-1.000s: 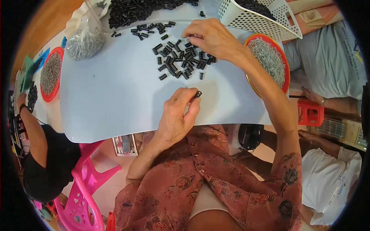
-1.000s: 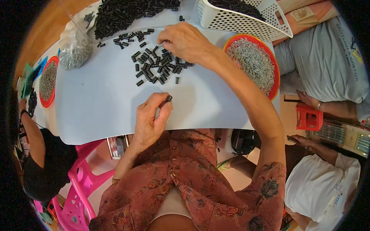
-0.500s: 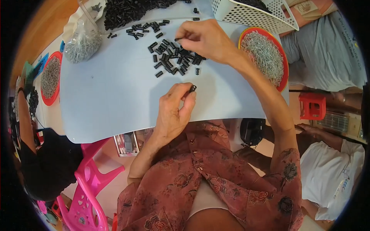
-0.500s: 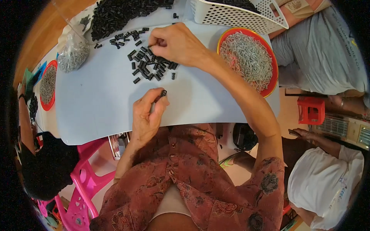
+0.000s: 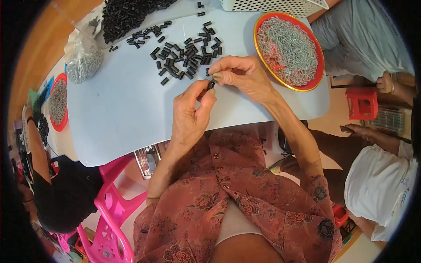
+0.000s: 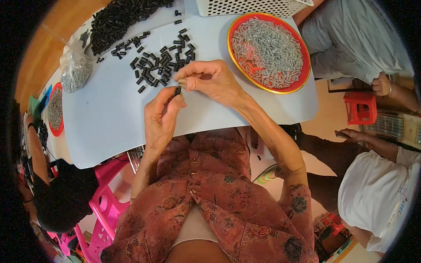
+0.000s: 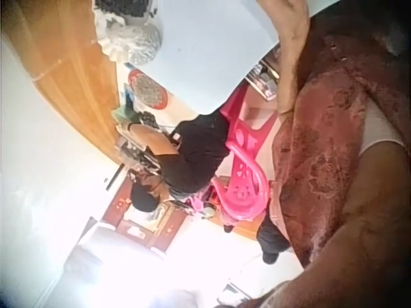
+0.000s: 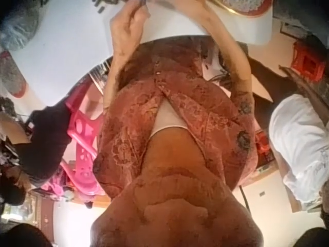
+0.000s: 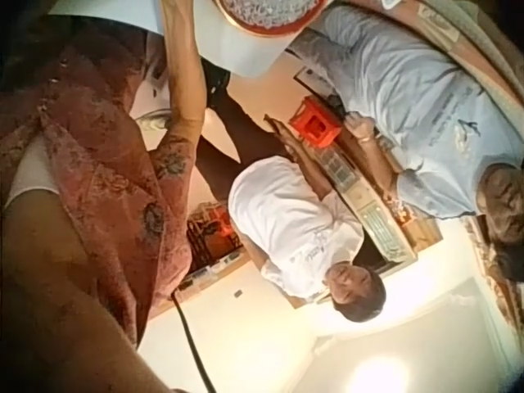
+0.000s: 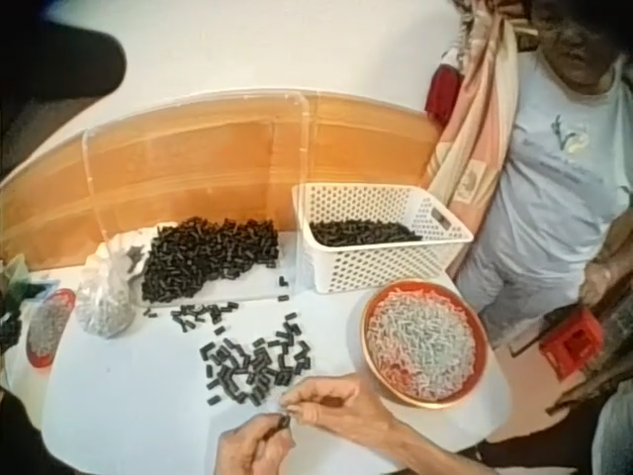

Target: The person assembles small plastic cord locks by hand, inserting pins and springs into the plastic casings. The person handles plastic bags of components and continues assembling the plastic parts at the table.

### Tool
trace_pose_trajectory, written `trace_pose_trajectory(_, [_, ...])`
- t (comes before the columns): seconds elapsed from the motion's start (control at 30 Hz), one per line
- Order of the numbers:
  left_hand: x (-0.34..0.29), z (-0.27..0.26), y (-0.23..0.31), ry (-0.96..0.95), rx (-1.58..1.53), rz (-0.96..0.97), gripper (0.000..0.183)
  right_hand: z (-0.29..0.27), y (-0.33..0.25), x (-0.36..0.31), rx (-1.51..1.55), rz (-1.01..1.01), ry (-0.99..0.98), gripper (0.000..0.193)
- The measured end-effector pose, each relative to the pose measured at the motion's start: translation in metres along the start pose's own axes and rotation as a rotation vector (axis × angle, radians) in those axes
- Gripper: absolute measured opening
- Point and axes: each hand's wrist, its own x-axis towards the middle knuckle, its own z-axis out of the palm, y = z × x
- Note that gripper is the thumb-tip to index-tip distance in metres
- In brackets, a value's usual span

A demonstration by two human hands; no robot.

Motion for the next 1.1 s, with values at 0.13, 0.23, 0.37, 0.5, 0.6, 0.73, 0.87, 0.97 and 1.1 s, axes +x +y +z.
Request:
trace_pose_trajectory(0.13, [0.002, 0.002, 0.001, -0.010, 0.026, 0.000, 0.014, 0.001, 0.007, -0.003, 0.099, 0.005, 0.056, 0.018])
trace_pose_trajectory(0.23, [0.001, 0.002, -0.001, 0.000, 0.038, -0.005, 0.014, 0.002, 0.005, -0.004, 0.093, 0.007, 0.049, 0.018])
trace_pose_trajectory(0.37, [0.001, 0.001, -0.002, 0.005, 0.064, -0.005, 0.013, 0.001, 0.005, -0.004, 0.068, 0.012, 0.025, 0.019])
trace_pose_trajectory(0.5, [0.001, 0.002, -0.005, 0.010, 0.044, 0.020, 0.013, 0.000, 0.010, -0.003, 0.092, -0.041, 0.022, 0.019])
trace_pose_trajectory(0.6, [0.001, 0.002, -0.002, 0.016, 0.064, 0.031, 0.013, 0.002, 0.009, -0.003, 0.076, -0.039, 0.040, 0.018])
trace_pose_trajectory(0.73, [0.000, 0.003, 0.000, 0.027, 0.166, 0.039, 0.014, 0.006, 0.008, -0.005, 0.049, -0.046, 0.091, 0.016])
trace_pose_trajectory(0.87, [0.000, 0.002, -0.002, 0.024, 0.165, 0.063, 0.015, 0.008, 0.010, -0.004, 0.022, -0.083, 0.124, 0.016])
trace_pose_trajectory(0.97, [0.002, -0.001, 0.006, -0.036, 0.120, -0.019, 0.015, 0.005, 0.015, -0.004, 0.018, -0.109, 0.107, 0.016])
trace_pose_trajectory(1.1, [0.002, -0.003, 0.000, -0.057, 0.087, 0.036, 0.016, 0.008, 0.011, -0.004, 0.041, -0.149, 0.102, 0.015])
